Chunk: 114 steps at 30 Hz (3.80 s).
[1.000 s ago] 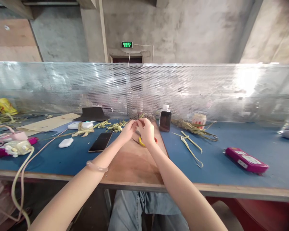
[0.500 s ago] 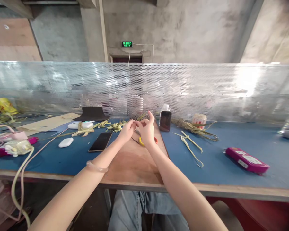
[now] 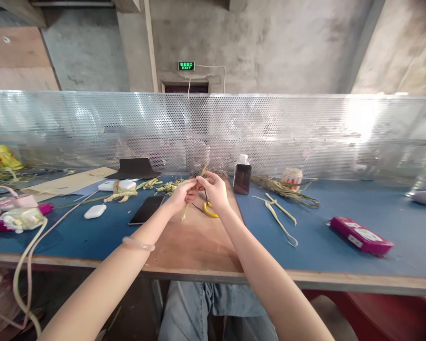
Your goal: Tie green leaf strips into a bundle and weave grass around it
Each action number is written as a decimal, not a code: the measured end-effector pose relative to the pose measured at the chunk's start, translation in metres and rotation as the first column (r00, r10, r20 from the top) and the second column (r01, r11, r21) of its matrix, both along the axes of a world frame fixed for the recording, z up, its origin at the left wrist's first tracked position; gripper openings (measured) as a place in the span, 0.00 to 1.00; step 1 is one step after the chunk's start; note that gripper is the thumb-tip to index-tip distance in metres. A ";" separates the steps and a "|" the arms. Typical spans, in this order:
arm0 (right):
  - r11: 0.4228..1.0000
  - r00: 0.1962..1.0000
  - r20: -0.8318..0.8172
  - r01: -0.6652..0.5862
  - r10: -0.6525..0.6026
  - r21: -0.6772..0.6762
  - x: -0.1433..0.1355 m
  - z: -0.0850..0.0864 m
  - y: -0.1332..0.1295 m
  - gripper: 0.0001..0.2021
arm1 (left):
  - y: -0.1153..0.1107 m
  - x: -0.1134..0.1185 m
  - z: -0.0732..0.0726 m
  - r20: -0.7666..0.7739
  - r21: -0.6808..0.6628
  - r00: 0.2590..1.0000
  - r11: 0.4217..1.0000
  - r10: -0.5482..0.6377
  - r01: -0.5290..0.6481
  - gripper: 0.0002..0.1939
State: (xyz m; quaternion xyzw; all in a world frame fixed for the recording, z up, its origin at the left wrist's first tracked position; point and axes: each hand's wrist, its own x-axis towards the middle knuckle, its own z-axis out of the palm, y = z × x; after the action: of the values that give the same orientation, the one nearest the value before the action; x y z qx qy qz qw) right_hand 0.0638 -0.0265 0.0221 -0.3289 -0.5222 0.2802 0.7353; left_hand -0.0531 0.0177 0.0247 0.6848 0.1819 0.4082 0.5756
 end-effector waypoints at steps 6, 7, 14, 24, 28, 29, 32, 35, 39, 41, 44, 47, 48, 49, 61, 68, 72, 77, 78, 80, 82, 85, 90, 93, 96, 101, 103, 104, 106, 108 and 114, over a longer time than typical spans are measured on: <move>0.999 0.998 0.047 -0.047 0.046 0.007 -0.003 -0.001 -0.001 0.14 | 0.008 -0.010 0.004 0.061 -0.191 0.988 0.970 -0.139 0.148 0.13; 0.999 0.998 0.053 -0.045 0.045 0.014 -0.004 -0.002 -0.001 0.13 | 0.009 -0.011 0.004 0.071 -0.210 0.986 0.964 -0.149 0.161 0.13; 0.999 0.998 0.058 -0.018 0.016 0.035 -0.007 -0.002 -0.002 0.10 | 0.008 -0.012 0.004 0.098 -0.264 0.979 0.943 -0.181 0.201 0.13; 1.000 0.999 0.034 -0.014 0.013 0.021 -0.007 -0.004 0.001 0.09 | 0.009 -0.006 0.001 0.060 -0.171 0.992 0.978 -0.112 0.120 0.13; 1.000 1.000 0.021 0.001 -0.001 -0.001 -0.005 -0.004 0.002 0.09 | 0.009 -0.005 -0.002 0.041 -0.103 0.997 0.992 -0.066 0.070 0.12; 1.000 1.000 0.019 0.004 -0.004 -0.007 -0.004 -0.004 0.002 0.09 | 0.009 -0.005 -0.003 0.035 -0.089 0.998 0.994 -0.058 0.061 0.12; 1.000 1.000 0.016 0.010 -0.010 -0.014 -0.005 -0.003 0.001 0.09 | 0.010 -0.005 -0.003 0.016 -0.051 0.999 0.998 -0.032 0.033 0.14; 1.000 1.000 0.019 0.011 -0.010 -0.016 -0.005 -0.003 0.000 0.09 | 0.009 -0.006 -0.002 -0.006 -0.009 1.000 1.000 0.003 -0.003 0.19; 1.000 0.999 0.038 -0.005 0.006 -0.021 -0.005 -0.005 0.001 0.10 | 0.009 -0.008 -0.002 -0.031 0.047 0.998 0.997 0.059 -0.058 0.23; 1.000 0.999 0.047 -0.012 0.014 -0.023 -0.005 -0.006 0.001 0.10 | 0.010 -0.008 -0.003 -0.037 0.062 0.996 0.995 0.082 -0.079 0.25; 1.000 0.998 0.052 -0.018 0.019 -0.019 -0.006 -0.006 0.002 0.11 | 0.012 -0.008 -0.004 -0.040 0.064 0.995 0.994 0.095 -0.092 0.25; 1.000 0.998 0.056 -0.023 0.024 -0.007 -0.007 -0.006 0.001 0.11 | 0.012 -0.007 -0.004 -0.037 0.056 0.995 0.994 0.093 -0.091 0.25; 1.000 0.998 0.057 -0.022 0.022 -0.003 -0.007 -0.006 0.000 0.11 | 0.012 -0.006 -0.003 -0.034 0.053 0.995 0.994 0.093 -0.091 0.25; 1.000 0.998 0.056 -0.020 0.019 0.002 -0.007 -0.006 0.000 0.11 | 0.012 -0.006 -0.003 -0.032 0.052 0.995 0.994 0.094 -0.092 0.25; 0.995 0.992 0.073 -0.102 0.100 0.016 -0.007 -0.010 0.005 0.11 | 0.015 -0.007 -0.004 0.012 0.033 0.987 0.986 0.162 -0.163 0.24; 0.992 0.984 0.138 -0.119 0.113 0.038 -0.007 -0.010 0.004 0.13 | 0.012 -0.009 -0.001 0.032 -0.003 0.989 0.990 0.141 -0.141 0.26; 0.990 0.959 0.264 -0.125 0.104 0.060 -0.006 -0.007 0.002 0.15 | 0.009 -0.009 0.001 0.002 -0.025 0.997 0.997 0.078 -0.078 0.25; 0.997 0.952 0.305 -0.024 0.001 0.072 -0.004 -0.008 0.003 0.09 | 0.005 -0.010 0.004 -0.021 -0.032 0.999 0.999 0.041 -0.042 0.26; 0.997 0.952 0.304 -0.008 -0.014 0.072 -0.004 -0.009 0.003 0.08 | 0.004 -0.011 0.005 -0.020 -0.029 0.999 0.999 0.040 -0.040 0.27; 0.997 0.952 0.304 0.027 -0.048 0.073 -0.004 -0.008 0.002 0.06 | 0.004 -0.011 0.005 -0.017 -0.020 0.999 0.999 0.038 -0.039 0.27; 0.995 0.950 0.301 0.064 -0.083 0.074 -0.004 -0.007 0.000 0.05 | 0.005 -0.011 0.005 -0.015 -0.009 0.999 0.999 0.036 -0.037 0.27; 0.992 0.949 0.294 0.101 -0.118 0.073 -0.005 -0.004 -0.003 0.05 | 0.007 -0.010 0.004 -0.011 0.009 0.999 0.999 0.034 -0.034 0.26; 0.989 0.953 0.265 0.132 -0.146 0.070 -0.003 -0.001 -0.005 0.06 | 0.007 -0.011 0.004 -0.001 0.056 1.000 0.998 0.023 -0.023 0.20; 0.989 0.956 0.252 0.134 -0.147 0.067 -0.001 0.000 -0.006 0.07 | 0.004 -0.012 0.006 -0.002 0.104 1.000 0.994 0.019 -0.019 0.17; 0.989 0.959 0.242 0.136 -0.148 0.063 0.000 0.000 -0.005 0.07 | 0.002 -0.013 0.006 -0.010 0.156 1.000 0.987 0.025 -0.023 0.16; 0.989 0.961 0.237 0.136 -0.145 0.055 0.000 -0.002 -0.003 0.07 | 0.004 -0.014 0.005 -0.036 0.238 0.997 0.969 0.072 -0.061 0.14; 0.989 0.961 0.235 0.137 -0.145 0.050 -0.001 -0.003 -0.003 0.07 | 0.006 -0.014 0.005 -0.046 0.273 0.994 0.959 0.099 -0.082 0.14; 0.989 0.961 0.233 0.139 -0.147 0.048 -0.001 -0.003 -0.003 0.07 | 0.007 -0.014 0.005 -0.052 0.292 0.992 0.952 0.112 -0.092 0.14; 0.989 0.961 0.231 0.143 -0.150 0.043 -0.002 -0.003 -0.004 0.06 | 0.008 -0.014 0.005 -0.061 0.331 0.988 0.937 0.139 -0.112 0.14; 0.989 0.962 0.230 0.144 -0.149 0.039 -0.002 -0.002 -0.005 0.06 | 0.008 -0.014 0.005 -0.065 0.372 0.984 0.919 0.167 -0.132 0.14; 0.988 0.961 0.230 0.148 -0.154 0.040 -0.003 -0.003 -0.004 0.06 | 0.007 -0.014 0.006 -0.056 0.451 0.968 0.871 0.244 -0.194 0.14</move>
State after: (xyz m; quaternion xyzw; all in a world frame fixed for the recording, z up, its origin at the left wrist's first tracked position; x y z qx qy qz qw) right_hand 0.0610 -0.0308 0.0189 -0.3900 -0.5814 0.1768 0.6918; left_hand -0.0673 0.0251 0.0309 0.7941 0.1929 0.4624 0.3441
